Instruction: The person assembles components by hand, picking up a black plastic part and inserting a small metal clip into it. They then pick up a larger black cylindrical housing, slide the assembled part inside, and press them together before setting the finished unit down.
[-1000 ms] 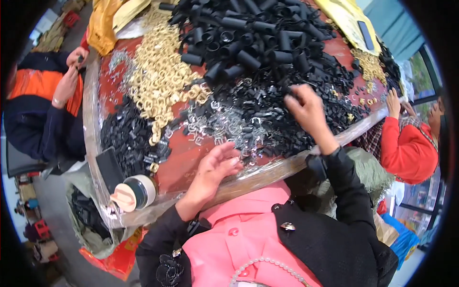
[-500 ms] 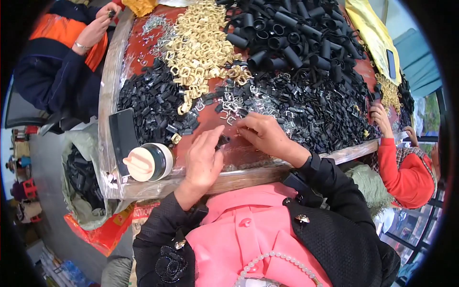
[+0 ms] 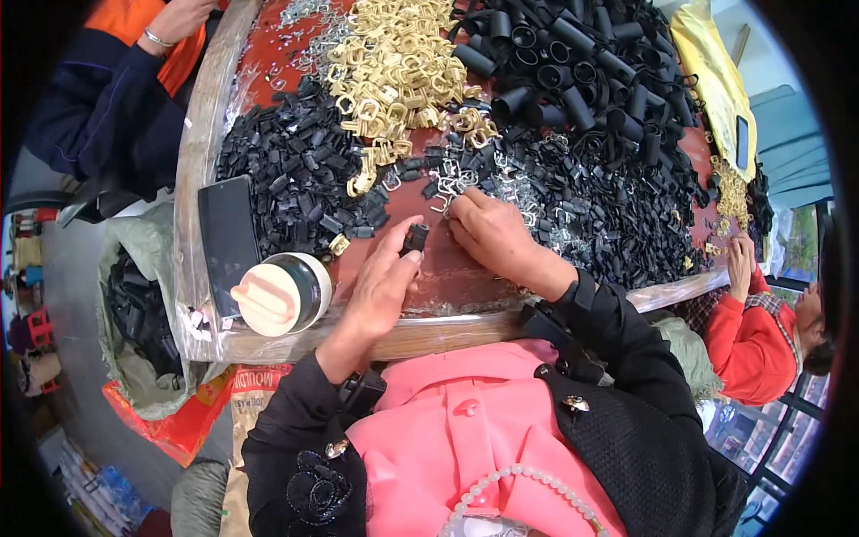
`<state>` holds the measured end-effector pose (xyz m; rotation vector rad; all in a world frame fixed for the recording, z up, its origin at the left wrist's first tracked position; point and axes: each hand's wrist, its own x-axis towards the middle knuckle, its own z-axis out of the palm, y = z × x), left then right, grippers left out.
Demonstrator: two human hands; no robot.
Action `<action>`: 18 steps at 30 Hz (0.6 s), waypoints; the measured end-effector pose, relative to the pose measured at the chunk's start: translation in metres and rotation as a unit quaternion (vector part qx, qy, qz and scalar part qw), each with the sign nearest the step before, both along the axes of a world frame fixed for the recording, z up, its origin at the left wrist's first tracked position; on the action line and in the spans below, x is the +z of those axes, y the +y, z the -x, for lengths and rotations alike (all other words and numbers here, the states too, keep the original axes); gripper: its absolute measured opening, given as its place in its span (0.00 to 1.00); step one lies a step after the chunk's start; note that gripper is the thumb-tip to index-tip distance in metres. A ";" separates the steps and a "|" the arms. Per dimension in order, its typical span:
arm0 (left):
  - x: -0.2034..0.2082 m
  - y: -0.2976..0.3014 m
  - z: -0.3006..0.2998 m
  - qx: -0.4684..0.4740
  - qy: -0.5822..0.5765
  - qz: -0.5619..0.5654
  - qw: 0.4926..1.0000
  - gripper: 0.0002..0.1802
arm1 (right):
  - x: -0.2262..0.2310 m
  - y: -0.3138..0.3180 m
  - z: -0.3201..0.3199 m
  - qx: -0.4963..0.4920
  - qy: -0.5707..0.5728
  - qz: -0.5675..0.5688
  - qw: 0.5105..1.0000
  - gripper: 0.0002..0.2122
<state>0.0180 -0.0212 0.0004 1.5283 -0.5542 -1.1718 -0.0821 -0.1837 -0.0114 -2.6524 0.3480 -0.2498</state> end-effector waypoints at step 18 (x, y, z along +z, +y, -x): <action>0.006 -0.006 0.015 0.037 0.157 0.052 0.986 0.17 | 0.033 -0.001 0.037 -0.052 0.001 -0.484 0.873 0.04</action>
